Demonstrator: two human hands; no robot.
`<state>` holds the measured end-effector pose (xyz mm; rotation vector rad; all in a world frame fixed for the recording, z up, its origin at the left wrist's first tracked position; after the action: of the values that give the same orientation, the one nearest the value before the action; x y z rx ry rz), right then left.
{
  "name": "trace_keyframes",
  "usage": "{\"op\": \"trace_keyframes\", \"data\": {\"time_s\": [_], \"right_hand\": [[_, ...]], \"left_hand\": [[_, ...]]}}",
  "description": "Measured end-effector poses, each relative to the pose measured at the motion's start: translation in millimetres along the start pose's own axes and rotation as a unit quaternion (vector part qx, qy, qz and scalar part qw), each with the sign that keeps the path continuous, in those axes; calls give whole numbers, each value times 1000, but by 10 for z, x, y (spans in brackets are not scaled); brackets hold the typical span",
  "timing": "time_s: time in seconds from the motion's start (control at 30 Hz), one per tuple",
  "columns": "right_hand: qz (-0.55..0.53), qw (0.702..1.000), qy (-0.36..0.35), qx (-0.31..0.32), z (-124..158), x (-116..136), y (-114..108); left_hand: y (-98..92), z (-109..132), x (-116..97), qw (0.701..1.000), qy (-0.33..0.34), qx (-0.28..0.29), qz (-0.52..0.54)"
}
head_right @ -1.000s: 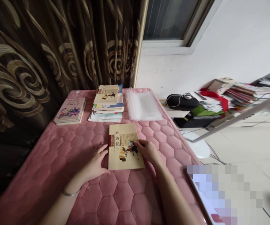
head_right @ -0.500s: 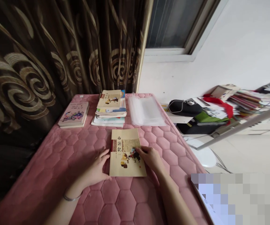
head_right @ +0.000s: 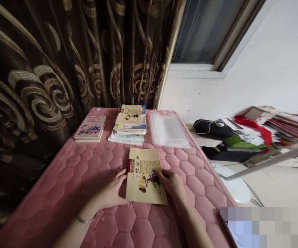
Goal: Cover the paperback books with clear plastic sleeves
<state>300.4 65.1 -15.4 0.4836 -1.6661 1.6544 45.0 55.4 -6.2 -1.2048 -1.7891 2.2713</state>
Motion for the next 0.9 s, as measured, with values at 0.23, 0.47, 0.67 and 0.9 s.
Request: {"op": "trace_keyframes", "data": {"time_s": [0.23,0.47,0.67,0.9], "right_hand": [[-7,1000,-1,-17,15,25,1],[10,1000,10,-8,14,51,10],[6,999,-14,-34,-16,62,10],[-67,994,88,10,-158,-30,-7]], "left_hand": [[-25,-7,-33,1000,-5,-4,0],[-53,-1,-69,1000,-11,7,5],[-87,-13,-105,1000,-11,3,-2],[-70,-3,-94,1000,-7,8,-12]]}}
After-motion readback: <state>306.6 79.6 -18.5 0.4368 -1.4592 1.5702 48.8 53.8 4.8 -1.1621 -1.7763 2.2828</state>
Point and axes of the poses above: each hand's wrist, its own z-axis away from the middle knuckle, its own y-axis out of the palm, x = y × z, the point moved 6 cm from there along -z, towards the middle knuckle, and after that the axes turned 1 degree about -y, right-handed, at the moved point
